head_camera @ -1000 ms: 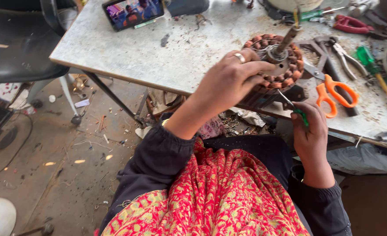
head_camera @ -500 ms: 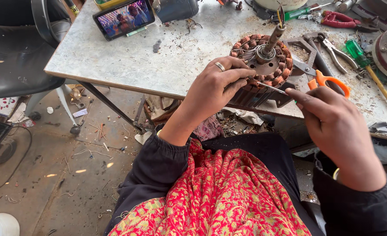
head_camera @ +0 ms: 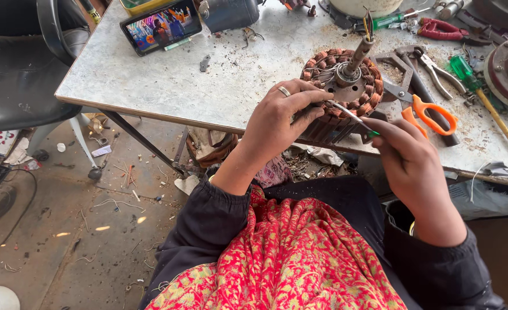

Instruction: The person disassembles a motor by removing the end cover, then uses shears and a screwdriver to adjust and trim copper windings on the stator. The person repositions the motor and continues manipulating the windings throughout the clip.

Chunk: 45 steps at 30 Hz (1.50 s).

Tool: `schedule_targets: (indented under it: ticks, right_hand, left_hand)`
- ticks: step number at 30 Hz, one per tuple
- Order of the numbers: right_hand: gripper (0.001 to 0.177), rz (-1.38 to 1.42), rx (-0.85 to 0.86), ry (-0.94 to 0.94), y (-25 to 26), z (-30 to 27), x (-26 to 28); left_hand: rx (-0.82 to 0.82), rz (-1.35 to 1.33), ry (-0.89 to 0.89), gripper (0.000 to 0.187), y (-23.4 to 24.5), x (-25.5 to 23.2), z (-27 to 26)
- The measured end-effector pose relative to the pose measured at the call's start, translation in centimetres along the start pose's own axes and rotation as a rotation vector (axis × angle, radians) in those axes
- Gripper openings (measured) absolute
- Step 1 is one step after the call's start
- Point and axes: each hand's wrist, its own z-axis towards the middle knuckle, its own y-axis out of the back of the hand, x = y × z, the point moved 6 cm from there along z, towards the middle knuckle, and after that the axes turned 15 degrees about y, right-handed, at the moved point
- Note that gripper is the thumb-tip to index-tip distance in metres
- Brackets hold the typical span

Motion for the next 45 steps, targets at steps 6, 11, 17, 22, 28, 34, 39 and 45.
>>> schedule_targets:
  ticks: [6,11,17,22,28,34,39,45]
  right_hand:
    - [0.036,-0.151,0.079,-0.03,1.9,-0.4,0.3]
    - [0.032,-0.34,0.209,-0.052,2.4,0.8,0.9]
    - [0.035,-0.218,0.211,-0.054,1.6,0.7,-0.5]
    - [0.035,0.203,0.113,-0.082,-2.1,-2.5,-3.0]
    - [0.027,0.446,-0.24,-0.215,-2.0,-8.2,-6.2]
    - [0.025,0.379,-0.35,-0.297,-1.1,-11.0,-7.1]
    - [0.027,0.341,-0.352,-0.276,-1.0,-11.3,-7.3]
    - [0.027,0.364,-0.356,-0.257,-1.6,-11.4,-7.4]
  left_hand:
    - [0.007,-0.012,-0.001,0.024,-0.1,0.3,-0.2]
    - [0.027,-0.028,0.043,0.024,-0.4,0.5,-0.4]
    - [-0.032,0.006,-0.014,0.05,-0.7,0.1,-1.0]
    - [-0.002,-0.003,-0.022,0.042,-1.0,0.3,-1.1]
    - [-0.139,0.161,-0.17,0.021,-1.1,-0.6,-1.4]
    - [-0.195,0.233,-0.237,0.016,-1.1,-1.0,-1.2]
    - [-0.107,0.114,-0.201,0.022,-0.9,-1.4,-1.2]
    - [-0.118,0.245,-0.21,0.017,-1.2,-1.4,-1.3]
